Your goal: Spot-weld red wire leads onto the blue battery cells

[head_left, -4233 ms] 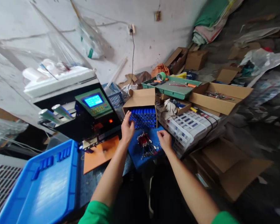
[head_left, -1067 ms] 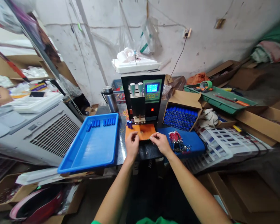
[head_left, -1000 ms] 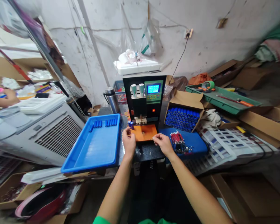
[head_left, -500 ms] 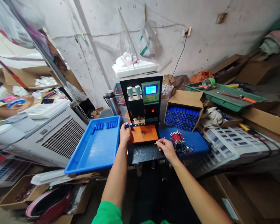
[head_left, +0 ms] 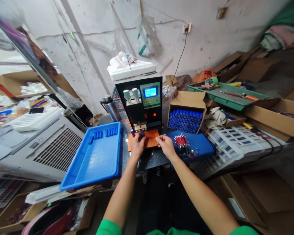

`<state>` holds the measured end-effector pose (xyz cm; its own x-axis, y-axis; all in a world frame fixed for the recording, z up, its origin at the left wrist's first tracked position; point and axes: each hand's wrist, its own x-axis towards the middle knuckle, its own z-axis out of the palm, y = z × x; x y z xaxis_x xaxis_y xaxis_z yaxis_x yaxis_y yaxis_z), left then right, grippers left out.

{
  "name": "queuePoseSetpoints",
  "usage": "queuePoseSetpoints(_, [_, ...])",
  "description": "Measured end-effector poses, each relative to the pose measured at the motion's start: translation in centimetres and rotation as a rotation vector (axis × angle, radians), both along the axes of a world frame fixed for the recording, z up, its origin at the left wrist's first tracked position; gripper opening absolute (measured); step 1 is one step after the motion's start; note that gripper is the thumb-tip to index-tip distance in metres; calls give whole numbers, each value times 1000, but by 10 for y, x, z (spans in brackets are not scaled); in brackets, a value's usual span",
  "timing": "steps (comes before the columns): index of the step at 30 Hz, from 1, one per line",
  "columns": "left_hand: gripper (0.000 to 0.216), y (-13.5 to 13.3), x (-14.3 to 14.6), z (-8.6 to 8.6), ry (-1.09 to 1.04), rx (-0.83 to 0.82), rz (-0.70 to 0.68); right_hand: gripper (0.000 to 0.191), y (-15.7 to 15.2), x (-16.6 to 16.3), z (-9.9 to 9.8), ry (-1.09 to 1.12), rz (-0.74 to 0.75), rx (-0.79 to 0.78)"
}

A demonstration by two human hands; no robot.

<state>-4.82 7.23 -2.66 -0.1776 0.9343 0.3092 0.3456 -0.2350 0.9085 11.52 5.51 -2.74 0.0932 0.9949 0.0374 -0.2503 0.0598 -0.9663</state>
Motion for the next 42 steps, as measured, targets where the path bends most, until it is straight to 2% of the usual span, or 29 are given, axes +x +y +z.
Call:
queuePoseSetpoints(5, [30,-1,3,-4,-68,34,4,26,31,-25,2,-56,-4,62])
queuePoseSetpoints(11, [35,-2,2,-9,-21,32,39,21,56,-51,-2,-118,4,117])
queuePoseSetpoints(27, [32,-5,4,-6,77,46,74,20,51,-53,6,-351,7,88])
queuePoseSetpoints(42, [31,-3,1,-14,97,55,66,23,51,-52,3,-373,1,88])
